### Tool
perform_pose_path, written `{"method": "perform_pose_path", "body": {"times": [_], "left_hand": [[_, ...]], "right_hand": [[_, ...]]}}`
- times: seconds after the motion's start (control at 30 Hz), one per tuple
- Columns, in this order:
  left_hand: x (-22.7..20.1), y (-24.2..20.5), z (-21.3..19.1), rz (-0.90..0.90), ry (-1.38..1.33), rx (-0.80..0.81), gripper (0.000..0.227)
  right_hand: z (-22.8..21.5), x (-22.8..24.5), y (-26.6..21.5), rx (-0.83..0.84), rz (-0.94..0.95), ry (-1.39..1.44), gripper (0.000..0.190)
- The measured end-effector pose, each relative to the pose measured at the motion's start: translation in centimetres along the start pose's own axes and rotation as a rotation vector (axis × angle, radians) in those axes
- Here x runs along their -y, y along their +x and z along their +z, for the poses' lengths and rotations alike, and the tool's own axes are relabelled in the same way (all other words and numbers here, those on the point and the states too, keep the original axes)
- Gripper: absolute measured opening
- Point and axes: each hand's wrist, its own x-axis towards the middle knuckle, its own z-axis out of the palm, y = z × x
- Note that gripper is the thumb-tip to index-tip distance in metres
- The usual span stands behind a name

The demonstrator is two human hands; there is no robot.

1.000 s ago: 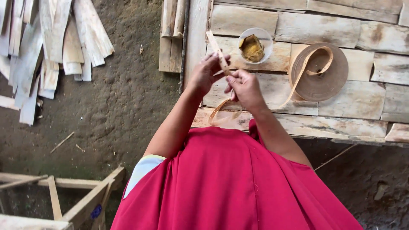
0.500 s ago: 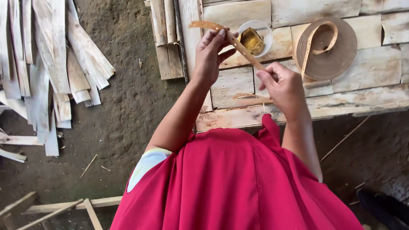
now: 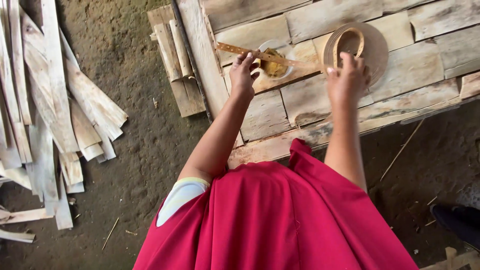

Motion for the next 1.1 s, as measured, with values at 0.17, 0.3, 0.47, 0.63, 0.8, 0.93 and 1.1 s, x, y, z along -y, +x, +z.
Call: {"method": "perform_pose_path", "body": {"times": [0.17, 0.3, 0.47, 0.63, 0.8, 0.93, 1.1], "left_hand": [[3.7, 4.9, -1.5, 0.12, 0.182, -0.054, 0.027], [3.6, 5.5, -1.9, 0.203, 0.316, -0.121, 0.025], [2.5, 5.6, -1.8, 0.377, 0.273, -0.092, 0.017], [-4.6, 2.1, 0.6, 0.605, 0.232, -0.104, 0.018], [-7.3, 0.3, -1.2, 0.544, 0.25, 0.217, 0.011], [-9.8, -5.2, -0.4, 0.439, 0.248, 0.41, 0.02], [-13.8, -11.1, 0.1, 0.389, 0.399, 0.592, 0.021]], "right_hand": [[4.8, 8.8, -2.4, -0.085, -0.293, 0.083, 0.054], [9.9, 11.4, -3.3, 0.331, -0.388, 0.08, 0.074], [8.7, 11.9, -3.2, 0.492, -0.359, -0.052, 0.073], [9.9, 11.2, -2.6, 0.566, -0.342, -0.157, 0.073], [4.9, 12.8, -1.0, 0.745, -0.375, -0.203, 0.086], [-0.9, 14.0, -0.9, 0.338, -0.436, 0.415, 0.031], [-5.0, 15.8, -1.1, 0.836, -0.383, 1.001, 0.012]]}}
